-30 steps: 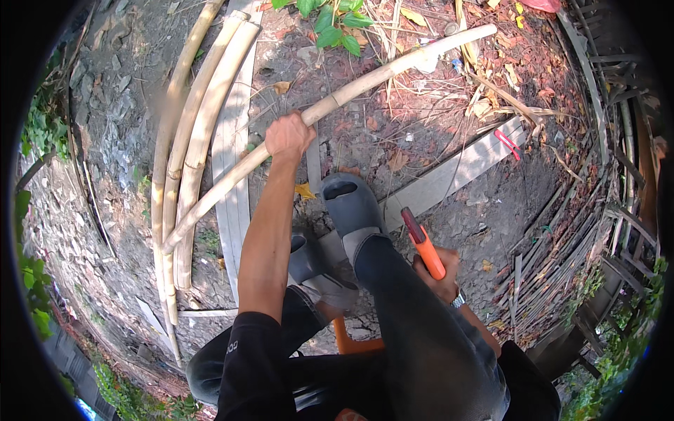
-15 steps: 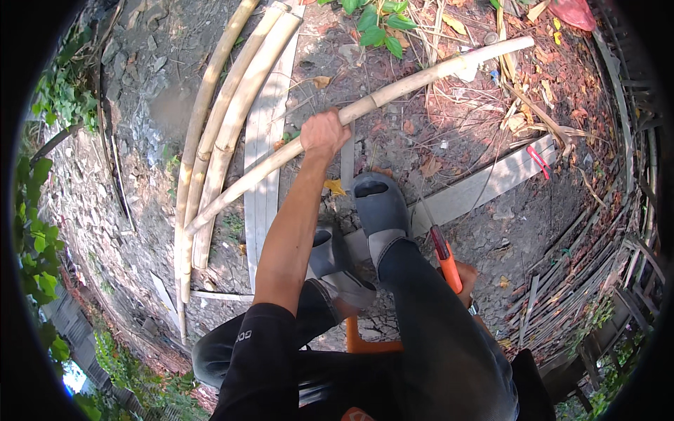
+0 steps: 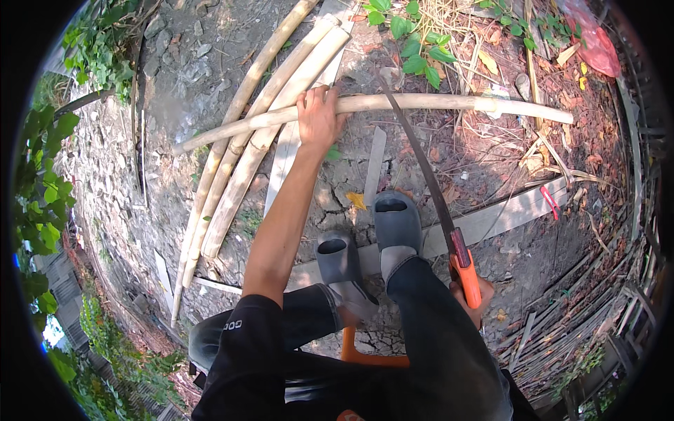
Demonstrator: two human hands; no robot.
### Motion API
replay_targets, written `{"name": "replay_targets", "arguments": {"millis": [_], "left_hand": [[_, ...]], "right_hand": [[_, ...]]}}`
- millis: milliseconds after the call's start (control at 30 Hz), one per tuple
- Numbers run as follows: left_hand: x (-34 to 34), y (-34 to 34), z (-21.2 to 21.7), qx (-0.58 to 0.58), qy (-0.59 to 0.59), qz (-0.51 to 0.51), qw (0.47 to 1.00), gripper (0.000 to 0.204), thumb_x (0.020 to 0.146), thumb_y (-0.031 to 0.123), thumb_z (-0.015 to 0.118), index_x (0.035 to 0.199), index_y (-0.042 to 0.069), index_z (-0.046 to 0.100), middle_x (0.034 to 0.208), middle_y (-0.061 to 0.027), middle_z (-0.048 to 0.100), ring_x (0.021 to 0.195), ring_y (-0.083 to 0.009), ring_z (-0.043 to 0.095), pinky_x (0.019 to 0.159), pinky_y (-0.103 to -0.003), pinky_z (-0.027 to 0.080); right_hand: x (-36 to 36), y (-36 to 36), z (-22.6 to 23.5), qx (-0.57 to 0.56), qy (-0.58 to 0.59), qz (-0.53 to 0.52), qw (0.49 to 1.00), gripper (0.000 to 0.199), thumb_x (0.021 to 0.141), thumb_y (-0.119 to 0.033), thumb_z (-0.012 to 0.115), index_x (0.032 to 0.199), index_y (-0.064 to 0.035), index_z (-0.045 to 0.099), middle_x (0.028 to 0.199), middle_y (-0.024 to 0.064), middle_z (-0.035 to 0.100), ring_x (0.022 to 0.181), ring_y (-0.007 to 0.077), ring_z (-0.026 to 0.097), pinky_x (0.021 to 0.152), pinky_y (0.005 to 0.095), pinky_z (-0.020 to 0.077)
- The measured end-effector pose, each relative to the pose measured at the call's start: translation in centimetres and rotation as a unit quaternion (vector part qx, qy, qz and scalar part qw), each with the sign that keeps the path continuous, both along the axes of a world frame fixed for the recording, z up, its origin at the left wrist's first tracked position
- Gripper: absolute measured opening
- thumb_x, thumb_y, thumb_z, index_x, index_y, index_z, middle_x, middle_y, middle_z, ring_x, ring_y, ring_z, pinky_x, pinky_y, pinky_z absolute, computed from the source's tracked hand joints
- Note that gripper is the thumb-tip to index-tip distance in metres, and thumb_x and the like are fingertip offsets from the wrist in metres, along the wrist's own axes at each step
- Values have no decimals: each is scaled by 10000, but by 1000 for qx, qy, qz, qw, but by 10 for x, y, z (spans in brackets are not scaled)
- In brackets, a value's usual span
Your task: The person sits on a small stool and uses a hand saw to cut a long bamboo pole that is resting on a wooden plank. The person holds the bamboo with their left hand and saws with their right hand, periodically adjusting the bamboo's position to continue the cut.
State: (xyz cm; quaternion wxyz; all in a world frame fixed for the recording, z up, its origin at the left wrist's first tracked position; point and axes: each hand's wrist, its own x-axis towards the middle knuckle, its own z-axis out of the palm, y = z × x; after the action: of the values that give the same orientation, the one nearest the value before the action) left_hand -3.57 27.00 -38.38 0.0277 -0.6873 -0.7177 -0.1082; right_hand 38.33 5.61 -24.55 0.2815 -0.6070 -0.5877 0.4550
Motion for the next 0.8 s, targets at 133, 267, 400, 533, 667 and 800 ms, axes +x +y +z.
{"name": "replay_targets", "arguments": {"millis": [133, 267, 400, 533, 667, 800], "left_hand": [[-44, -66, -10, 163, -18, 53, 985, 945, 711, 488, 904, 1418, 17, 492, 1367, -223, 523, 1257, -412, 510, 1114, -550, 373], [-134, -169, -35, -57, 5, 322, 945, 1047, 702, 593, 881, 1451, -9, 466, 1366, -254, 538, 1267, -458, 510, 1091, -588, 406], [-170, -191, -31, -116, 34, 217, 969, 1058, 725, 648, 844, 1446, -20, 451, 1339, -275, 576, 1260, -458, 550, 1068, -553, 449], [-185, -179, -40, -202, 17, 260, 944, 983, 790, 628, 803, 1429, -30, 448, 1229, -310, 651, 1159, -478, 629, 1012, -533, 507], [-144, -183, -36, -273, -92, 181, 940, 903, 848, 582, 767, 1388, -73, 460, 1100, -336, 704, 1021, -524, 686, 915, -571, 551], [-80, -203, -37, -237, -300, 159, 910, 688, 842, 449, 796, 1251, -72, 614, 976, -302, 738, 979, -461, 725, 866, -499, 569]], "right_hand": [[-11, 13, -23, 59, 23, 15, 998, 100, 716, -51, 729, 735, 9, 651, 596, 71, 560, 487, 188, 543, 519, 325, 423], [-14, 38, -14, 84, 16, 49, 995, 88, 709, -50, 716, 740, -4, 648, 593, 70, 559, 481, 207, 546, 517, 333, 427], [2, 32, -20, 80, -13, 36, 996, 103, 710, -80, 716, 724, -25, 630, 583, 74, 541, 468, 236, 530, 511, 341, 418], [6, 19, -24, 58, -27, -1, 998, 123, 726, -96, 715, 726, -20, 618, 578, 86, 530, 468, 233, 524, 517, 345, 408], [9, 16, -24, 25, -23, -25, 999, 116, 750, -77, 706, 731, -6, 617, 584, 81, 539, 482, 188, 528, 521, 337, 415], [6, 20, -15, 23, -33, -7, 999, 106, 751, -51, 706, 720, 3, 620, 583, 67, 544, 482, 169, 526, 517, 326, 421]]}}
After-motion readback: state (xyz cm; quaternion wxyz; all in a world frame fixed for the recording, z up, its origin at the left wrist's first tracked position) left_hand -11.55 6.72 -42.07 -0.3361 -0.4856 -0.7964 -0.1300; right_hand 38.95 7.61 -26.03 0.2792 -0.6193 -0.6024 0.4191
